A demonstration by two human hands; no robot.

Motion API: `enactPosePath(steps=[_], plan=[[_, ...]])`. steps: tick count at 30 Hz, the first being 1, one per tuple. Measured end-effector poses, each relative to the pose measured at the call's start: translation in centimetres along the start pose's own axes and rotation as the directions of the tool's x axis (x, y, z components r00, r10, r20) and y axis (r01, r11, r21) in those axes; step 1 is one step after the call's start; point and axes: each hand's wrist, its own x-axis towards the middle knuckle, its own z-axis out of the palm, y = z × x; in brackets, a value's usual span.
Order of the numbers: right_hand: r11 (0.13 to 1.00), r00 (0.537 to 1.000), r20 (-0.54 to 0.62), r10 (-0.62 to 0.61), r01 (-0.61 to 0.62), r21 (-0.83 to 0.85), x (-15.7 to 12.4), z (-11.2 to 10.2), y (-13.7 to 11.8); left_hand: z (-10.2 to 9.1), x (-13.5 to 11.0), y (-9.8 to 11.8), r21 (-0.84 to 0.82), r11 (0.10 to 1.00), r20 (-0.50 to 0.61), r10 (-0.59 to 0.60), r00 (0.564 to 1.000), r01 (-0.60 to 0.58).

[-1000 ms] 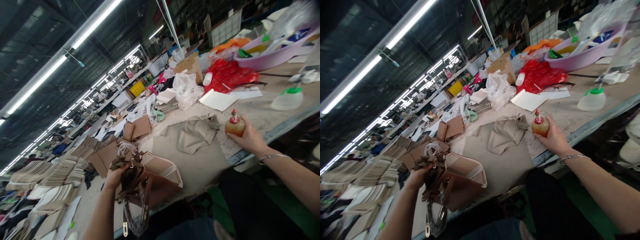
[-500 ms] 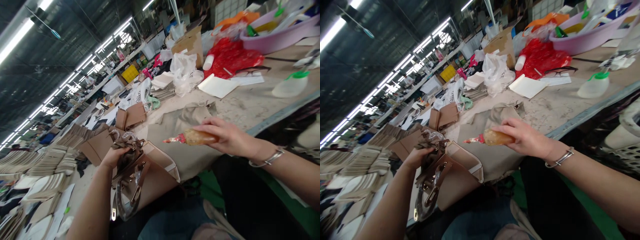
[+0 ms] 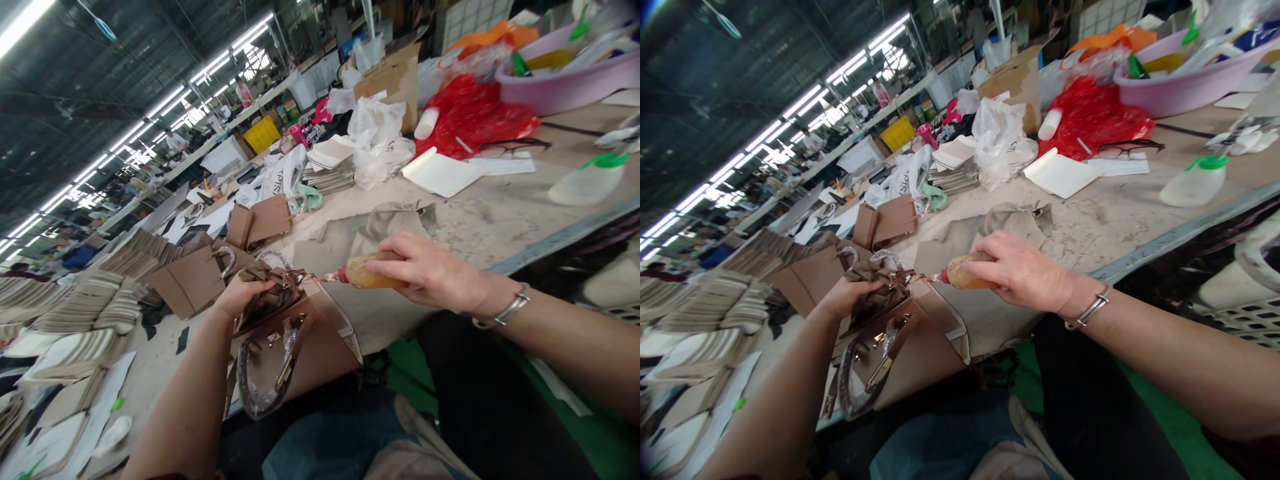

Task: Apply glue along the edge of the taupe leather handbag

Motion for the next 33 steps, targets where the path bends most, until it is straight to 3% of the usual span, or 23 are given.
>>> enactPosePath(steps=[18,28,33], plan=[[1.000,0.996,0.083,0.012,-0.013,0.002,1.1,1.6,-0.1,1.0,0.0,0.3,-0.045,0.999,0.030,0.020,0.999,-0.019],[0.998,0.985,0.165,0.041,-0.049,0.046,-0.1,1.8,-0.8,1.5,0.0,0.9,-0.018,0.998,0.020,0.057,0.998,-0.056],[0.997,0.991,0.116,0.067,-0.071,0.037,-0.2,2.0,-0.7,1.4,0.1,0.6,-0.028,0.999,0.020,0.016,1.000,-0.015]])
